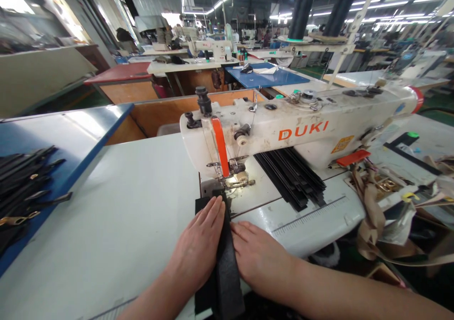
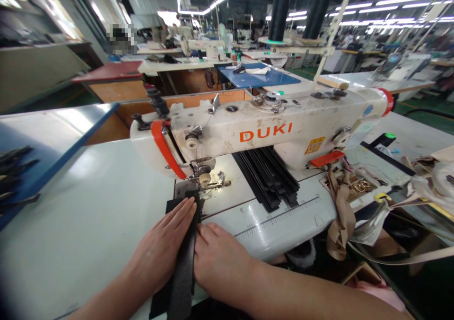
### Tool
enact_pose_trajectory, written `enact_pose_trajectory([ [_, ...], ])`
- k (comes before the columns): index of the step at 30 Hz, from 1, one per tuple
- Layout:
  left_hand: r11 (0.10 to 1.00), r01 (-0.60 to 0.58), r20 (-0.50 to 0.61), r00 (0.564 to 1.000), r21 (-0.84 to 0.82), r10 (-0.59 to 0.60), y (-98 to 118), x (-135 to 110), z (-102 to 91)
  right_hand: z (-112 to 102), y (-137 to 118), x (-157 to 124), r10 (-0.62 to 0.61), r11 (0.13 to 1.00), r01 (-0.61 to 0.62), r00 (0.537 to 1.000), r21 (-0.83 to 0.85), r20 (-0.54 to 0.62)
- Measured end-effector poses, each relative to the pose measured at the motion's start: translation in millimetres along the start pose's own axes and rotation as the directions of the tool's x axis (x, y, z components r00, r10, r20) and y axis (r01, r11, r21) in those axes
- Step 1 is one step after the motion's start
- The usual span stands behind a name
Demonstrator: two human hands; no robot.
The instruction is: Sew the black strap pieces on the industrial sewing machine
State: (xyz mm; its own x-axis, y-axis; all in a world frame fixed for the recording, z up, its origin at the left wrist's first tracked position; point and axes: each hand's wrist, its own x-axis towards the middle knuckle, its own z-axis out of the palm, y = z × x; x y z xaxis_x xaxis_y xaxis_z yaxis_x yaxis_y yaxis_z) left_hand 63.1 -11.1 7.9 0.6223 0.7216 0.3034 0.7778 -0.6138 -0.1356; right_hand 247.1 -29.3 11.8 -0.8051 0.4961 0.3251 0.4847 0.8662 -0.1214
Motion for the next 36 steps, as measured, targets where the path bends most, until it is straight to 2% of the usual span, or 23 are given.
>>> enact_pose_trajectory([
  [10, 1.000, 0.018, 0.061, 0.998, -0.018, -0.017, 1.6, 0.9, -3.0, 1.4, 0.1, -0.2, 0.005, 1.000, -0.005, 1.000, 0.001, -0.028],
  [13, 1.000, 0.006, 0.097, 0.995, 0.003, -0.006, 1.6, 3.4, -6.2, 5.7, -0.4, -2.3, 0.027, 1.000, -0.028, 0.997, -0.011, -0.073],
  [16, 1.000, 0.018, 0.150, 0.989, 0.002, -0.018, -0.5, 7.4, -7.6, 12.8, 0.4, -3.6, 0.087, 0.994, -0.097, 0.981, -0.052, -0.170],
  [19, 1.000, 0.024, 0.177, 0.984, -0.012, -0.021, -4.0, 11.5, -7.9, 17.0, 4.5, -0.3, 0.198, 0.973, -0.221, 0.946, -0.062, -0.256],
  [22, 1.000, 0.024, 0.171, 0.985, -0.019, -0.020, -6.3, 14.0, -8.4, 15.2, 12.6, 7.7, 0.290, 0.950, -0.311, 0.918, -0.034, -0.272],
  [24, 0.999, 0.032, 0.160, 0.987, -0.026, -0.028, -6.5, 14.4, -8.9, 11.8, 19.3, 13.2, 0.234, 0.965, -0.256, 0.939, -0.058, -0.252],
  [26, 0.998, 0.048, 0.149, 0.988, -0.031, -0.042, -5.9, 13.7, -9.5, 8.6, 26.1, 17.3, 0.108, 0.987, -0.132, 0.971, -0.097, -0.215],
  [29, 0.996, 0.075, 0.133, 0.989, -0.039, -0.069, -5.0, 12.0, -10.4, 5.9, 34.5, 20.2, -0.031, 0.992, 0.013, 0.989, -0.126, -0.145],
  [32, 0.995, 0.084, 0.093, 0.993, -0.054, -0.079, -4.4, 11.8, -11.0, 5.4, 40.6, 21.3, -0.093, 0.988, 0.080, 0.992, -0.134, -0.091],
  [36, 0.999, -0.031, 0.009, 0.999, 0.010, 0.031, -3.6, 17.4, -9.6, 4.8, 48.7, 23.4, -0.127, 0.980, 0.115, 0.989, -0.163, -0.069],
])
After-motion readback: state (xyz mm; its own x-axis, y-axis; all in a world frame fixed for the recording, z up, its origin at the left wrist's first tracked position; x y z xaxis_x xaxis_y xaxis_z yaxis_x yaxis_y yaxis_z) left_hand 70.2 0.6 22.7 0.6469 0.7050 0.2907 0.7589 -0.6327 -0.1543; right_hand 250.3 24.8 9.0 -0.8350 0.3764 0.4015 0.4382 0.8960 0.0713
